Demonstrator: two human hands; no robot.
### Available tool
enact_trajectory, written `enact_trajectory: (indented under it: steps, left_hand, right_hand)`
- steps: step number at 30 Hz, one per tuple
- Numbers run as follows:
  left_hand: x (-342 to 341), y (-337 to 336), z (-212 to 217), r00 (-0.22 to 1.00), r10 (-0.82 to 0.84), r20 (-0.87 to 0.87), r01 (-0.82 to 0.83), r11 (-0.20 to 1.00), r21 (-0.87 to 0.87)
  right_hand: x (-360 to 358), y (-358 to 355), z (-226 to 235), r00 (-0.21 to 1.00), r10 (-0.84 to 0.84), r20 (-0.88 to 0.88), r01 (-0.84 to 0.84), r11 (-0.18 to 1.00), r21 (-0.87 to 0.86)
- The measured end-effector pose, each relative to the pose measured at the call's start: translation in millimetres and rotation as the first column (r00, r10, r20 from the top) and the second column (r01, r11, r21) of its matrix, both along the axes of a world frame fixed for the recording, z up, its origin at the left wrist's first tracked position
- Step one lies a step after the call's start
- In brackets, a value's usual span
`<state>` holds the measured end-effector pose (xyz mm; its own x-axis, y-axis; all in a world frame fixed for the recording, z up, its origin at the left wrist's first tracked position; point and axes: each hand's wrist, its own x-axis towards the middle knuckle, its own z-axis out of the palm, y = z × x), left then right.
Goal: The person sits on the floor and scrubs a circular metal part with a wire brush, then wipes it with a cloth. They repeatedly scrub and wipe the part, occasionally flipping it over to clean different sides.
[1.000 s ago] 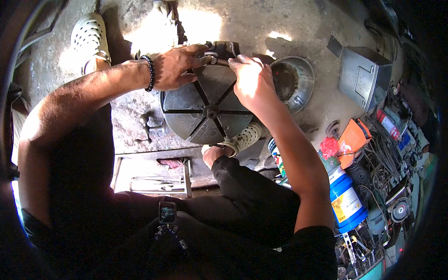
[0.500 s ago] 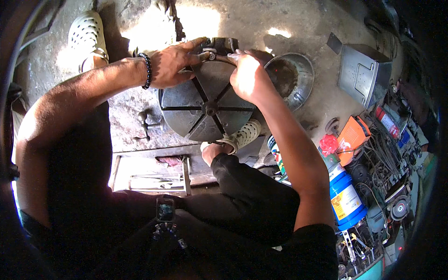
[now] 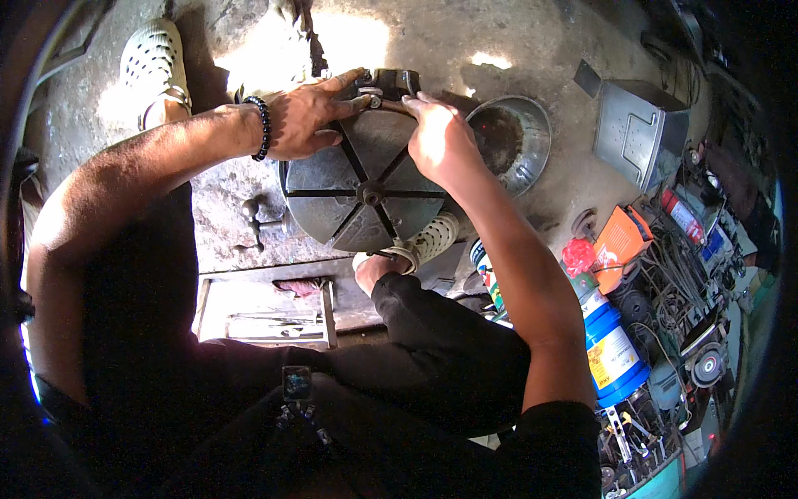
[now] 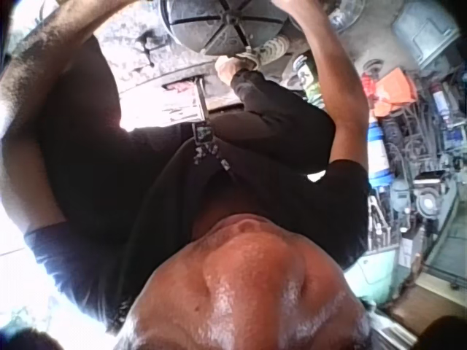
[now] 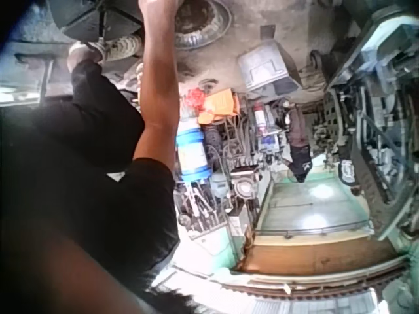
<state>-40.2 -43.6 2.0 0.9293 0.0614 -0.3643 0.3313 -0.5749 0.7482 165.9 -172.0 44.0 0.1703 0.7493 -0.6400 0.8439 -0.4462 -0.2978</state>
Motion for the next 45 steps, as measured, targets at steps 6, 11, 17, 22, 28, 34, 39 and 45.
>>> enact_trajectory:
  steps: [6,11,17,22,28,34,39,45]
  left_hand:
    - [8,0,-2,0.999,-0.044,-0.014,0.044,0.999,-0.012]
    - [6,4,-2,0.999,-0.044,0.031,0.044,0.999,0.004]
    - [5,1,1,0.999,-0.026,-0.029,0.026,1.0,0.014]
    - [6,-5,-3,0.999,0.013,0.037,-0.014,1.0,0.023]
    - [4,-2,-1,1.0,-0.016,-0.019,0.017,0.999,0.05]
    - [6,-1,-3,0.999,-0.041,-0.033,0.042,0.998,0.055]
    - [5,2,2,0.999,-0.044,-0.031,0.045,0.998,0.045]
    - [2,0,2,0.998,-0.037,-0.058,0.038,0.999,0.018]
  right_hand:
    - [28,-3,4,0.973,0.228,0.03,-0.23,0.963,0.14]
    - [28,-9,-8,0.94,0.33,0.09,-0.341,0.882,0.326]
    - [29,-12,-7,0.892,0.399,0.21,-0.45,0.759,0.47]
    - [30,-7,-13,0.907,0.382,0.178,-0.421,0.798,0.431]
    - [31,7,-2,0.952,0.306,-0.002,-0.29,0.901,0.322]
    - [30,9,-3,0.997,0.068,-0.032,-0.063,0.989,0.131]
    - [34,0,-14,0.927,0.36,0.107,-0.366,0.802,0.471]
    - [27,-6,-12,0.909,0.402,0.11,-0.39,0.727,0.566]
